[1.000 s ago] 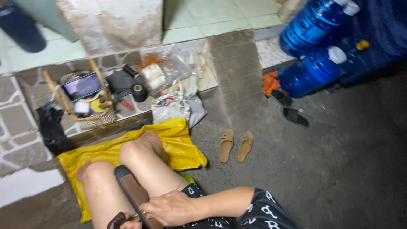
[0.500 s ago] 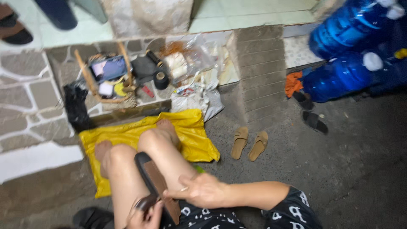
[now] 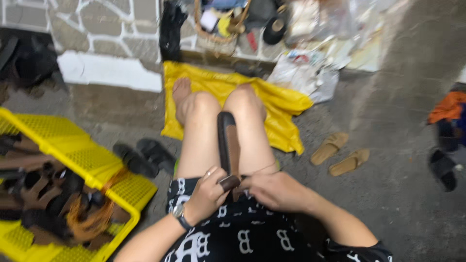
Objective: The person sits on a yellow mat and sews the sole of a brown sandal using a needle and thread. They repeatedly pull the thread through the sole to attach it, occasionally adjusting the sandal's position on their lap.
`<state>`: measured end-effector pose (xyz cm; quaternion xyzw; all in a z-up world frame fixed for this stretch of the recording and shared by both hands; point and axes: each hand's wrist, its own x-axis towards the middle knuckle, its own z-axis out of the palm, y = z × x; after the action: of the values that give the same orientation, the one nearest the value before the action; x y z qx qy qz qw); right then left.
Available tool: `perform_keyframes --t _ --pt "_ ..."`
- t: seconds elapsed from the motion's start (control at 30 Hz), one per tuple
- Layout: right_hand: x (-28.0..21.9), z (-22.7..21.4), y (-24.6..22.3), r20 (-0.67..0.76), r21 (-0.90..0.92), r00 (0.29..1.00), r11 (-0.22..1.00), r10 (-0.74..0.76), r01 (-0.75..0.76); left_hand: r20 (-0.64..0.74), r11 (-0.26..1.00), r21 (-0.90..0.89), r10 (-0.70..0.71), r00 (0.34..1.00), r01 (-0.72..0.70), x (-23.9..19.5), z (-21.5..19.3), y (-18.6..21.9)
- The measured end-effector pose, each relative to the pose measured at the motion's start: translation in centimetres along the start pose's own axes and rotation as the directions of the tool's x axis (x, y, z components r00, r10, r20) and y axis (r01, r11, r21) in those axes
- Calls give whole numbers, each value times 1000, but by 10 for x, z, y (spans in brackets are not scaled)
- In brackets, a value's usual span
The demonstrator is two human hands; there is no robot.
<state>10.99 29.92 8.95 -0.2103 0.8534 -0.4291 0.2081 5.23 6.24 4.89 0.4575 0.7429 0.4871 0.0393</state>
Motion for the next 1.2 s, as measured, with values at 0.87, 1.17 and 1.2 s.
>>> perform_keyframes --t 0.87,1.17,1.2 --pt "7 4 5 -388 -297 892 948 -232 117 -244 984 176 54 968 -11 -14 16 8" --pt "-58 -86 7 -609 -307 705 711 364 -633 58 868 114 -491 869 483 -21 -5 -10" --pt "-42 -80 -8 -420 -186 768 782 484 -594 160 815 334 -544 823 474 -19 -5 -15"
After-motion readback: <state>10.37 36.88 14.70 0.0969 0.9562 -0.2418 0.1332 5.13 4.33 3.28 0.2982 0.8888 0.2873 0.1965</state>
